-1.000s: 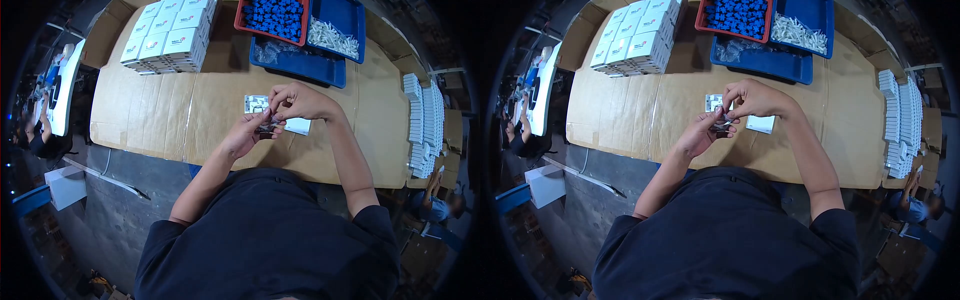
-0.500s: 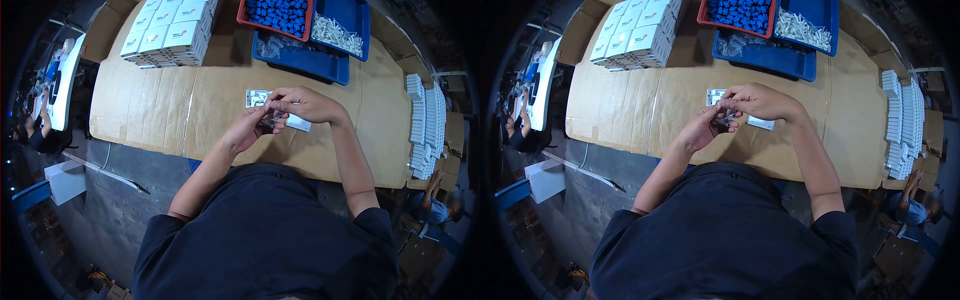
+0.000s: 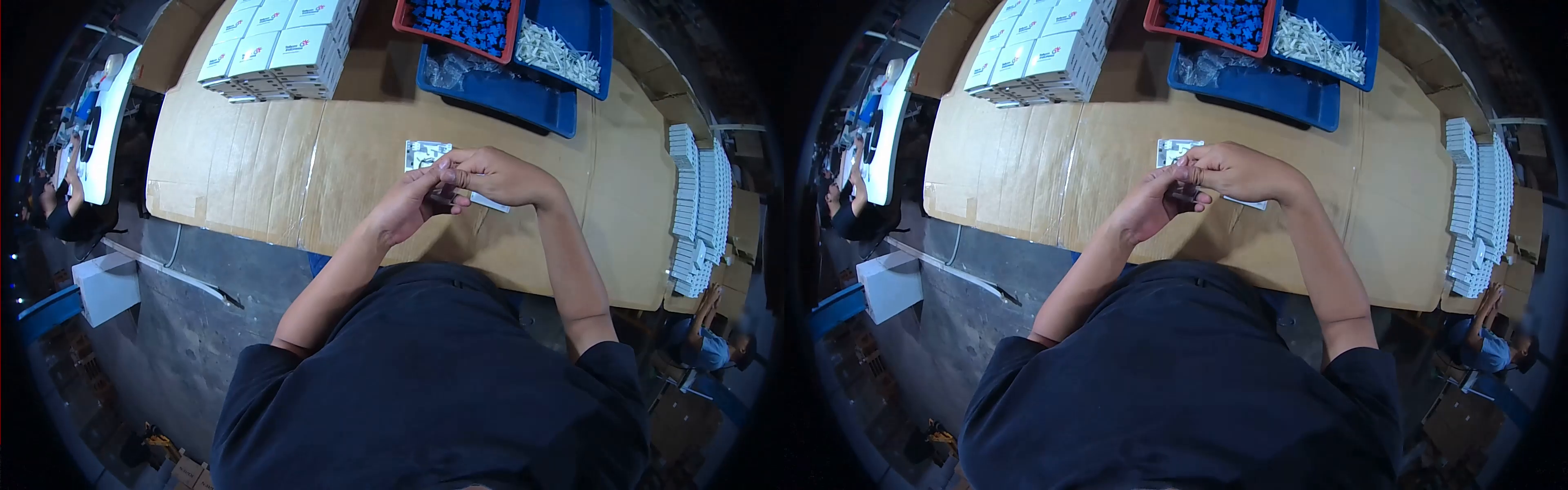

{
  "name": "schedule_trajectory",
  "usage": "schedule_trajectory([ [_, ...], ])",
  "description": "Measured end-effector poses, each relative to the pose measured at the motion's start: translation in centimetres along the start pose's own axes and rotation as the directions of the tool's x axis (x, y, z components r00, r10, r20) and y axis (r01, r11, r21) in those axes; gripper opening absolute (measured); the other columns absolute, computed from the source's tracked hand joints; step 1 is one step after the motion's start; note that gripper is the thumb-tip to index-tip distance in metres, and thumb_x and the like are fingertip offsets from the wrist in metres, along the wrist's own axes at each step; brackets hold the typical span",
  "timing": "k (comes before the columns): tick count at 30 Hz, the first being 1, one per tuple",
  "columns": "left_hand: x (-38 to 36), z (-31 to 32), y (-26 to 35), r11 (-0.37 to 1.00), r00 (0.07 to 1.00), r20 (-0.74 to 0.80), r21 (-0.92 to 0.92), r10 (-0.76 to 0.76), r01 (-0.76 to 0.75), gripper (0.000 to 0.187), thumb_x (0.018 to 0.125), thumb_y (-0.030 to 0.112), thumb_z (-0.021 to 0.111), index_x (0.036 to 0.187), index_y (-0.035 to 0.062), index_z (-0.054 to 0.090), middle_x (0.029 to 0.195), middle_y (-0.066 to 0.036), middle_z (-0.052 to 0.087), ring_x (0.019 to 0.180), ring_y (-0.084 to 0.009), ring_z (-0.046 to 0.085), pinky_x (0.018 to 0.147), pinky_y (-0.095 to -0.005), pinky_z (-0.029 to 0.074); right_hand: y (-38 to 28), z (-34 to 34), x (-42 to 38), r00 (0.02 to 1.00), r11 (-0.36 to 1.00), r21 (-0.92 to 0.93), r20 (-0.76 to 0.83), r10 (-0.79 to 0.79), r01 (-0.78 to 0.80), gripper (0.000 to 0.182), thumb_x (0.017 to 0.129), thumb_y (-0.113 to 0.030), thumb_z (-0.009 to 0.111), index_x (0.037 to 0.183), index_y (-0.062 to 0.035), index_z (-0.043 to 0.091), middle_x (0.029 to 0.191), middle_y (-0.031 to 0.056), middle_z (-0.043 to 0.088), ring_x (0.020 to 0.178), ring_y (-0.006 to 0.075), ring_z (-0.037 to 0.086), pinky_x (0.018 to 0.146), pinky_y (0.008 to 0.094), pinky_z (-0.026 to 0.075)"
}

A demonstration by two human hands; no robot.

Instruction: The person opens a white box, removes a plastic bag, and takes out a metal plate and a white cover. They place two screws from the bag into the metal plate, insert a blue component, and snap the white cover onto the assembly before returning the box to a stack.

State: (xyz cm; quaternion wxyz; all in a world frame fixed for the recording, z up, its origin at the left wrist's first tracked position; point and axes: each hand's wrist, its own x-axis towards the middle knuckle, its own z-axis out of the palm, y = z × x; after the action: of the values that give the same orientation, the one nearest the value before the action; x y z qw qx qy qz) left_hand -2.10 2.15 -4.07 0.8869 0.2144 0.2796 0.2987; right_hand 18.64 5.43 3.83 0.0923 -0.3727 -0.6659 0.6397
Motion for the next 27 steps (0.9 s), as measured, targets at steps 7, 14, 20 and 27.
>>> schedule_trajectory([
  [7, 0.1, 0.3, 0.2, 0.999, 1.0, -0.002, -0.048, -0.022, 0.022, 0.048, 0.113, 0.042, 0.042, 0.13, 0.0019, 0.063, 0.117, -0.01, 0.073, 0.094, -0.0174, 0.071, 0.083, -0.0344, 0.057, 1.7, -3.6, -0.8, 0.951, 0.989, -0.041, -0.271, -0.147, 0.141, 0.026, 0.107, -0.018, 0.059, 0.118, 0.0015, 0.073, 0.106, 0.0081, 0.075, 0.099, 0.0123, 0.065, 0.091, 0.0311, 0.052],
  [14, 0.0, -0.2, -0.2, 0.998, 0.999, -0.016, -0.038, -0.049, 0.048, 0.054, 0.113, 0.043, 0.041, 0.136, -0.0028, 0.058, 0.113, -0.009, 0.072, 0.091, -0.0173, 0.069, 0.085, -0.034, 0.056, 9.4, -14.0, -1.1, 0.387, 0.918, -0.336, -0.891, -0.239, -0.208, 0.02, 0.095, -0.019, 0.071, 0.11, -0.0065, 0.077, 0.097, 0.0123, 0.078, 0.086, 0.0227, 0.074, 0.077, 0.034, 0.056],
  [20, -0.1, -0.4, -0.4, 0.999, 0.999, -0.015, -0.023, -0.045, 0.045, 0.053, 0.113, 0.043, 0.041, 0.136, -0.0024, 0.058, 0.113, -0.009, 0.072, 0.092, -0.0172, 0.068, 0.085, -0.0342, 0.055, 10.1, -19.4, -0.9, 0.261, 0.666, -0.461, -0.886, -0.383, -0.587, 0.018, 0.095, -0.017, 0.065, 0.108, -0.0196, 0.078, 0.104, 0.0069, 0.07, 0.095, 0.0297, 0.07, 0.081, 0.0429, 0.056],
  [27, -0.6, -0.1, -0.1, 0.999, 0.999, -0.027, -0.012, -0.03, 0.03, 0.05, 0.113, 0.04, 0.041, 0.136, -0.0015, 0.059, 0.114, -0.009, 0.073, 0.093, -0.0155, 0.069, 0.084, -0.0337, 0.055, 10.0, -21.2, -0.1, 0.4, 0.525, -0.539, -0.841, -0.363, -0.658, 0.021, 0.091, -0.011, 0.067, 0.104, -0.0212, 0.078, 0.105, 0.0047, 0.063, 0.105, 0.0257, 0.067, 0.086, 0.0429, 0.057],
])
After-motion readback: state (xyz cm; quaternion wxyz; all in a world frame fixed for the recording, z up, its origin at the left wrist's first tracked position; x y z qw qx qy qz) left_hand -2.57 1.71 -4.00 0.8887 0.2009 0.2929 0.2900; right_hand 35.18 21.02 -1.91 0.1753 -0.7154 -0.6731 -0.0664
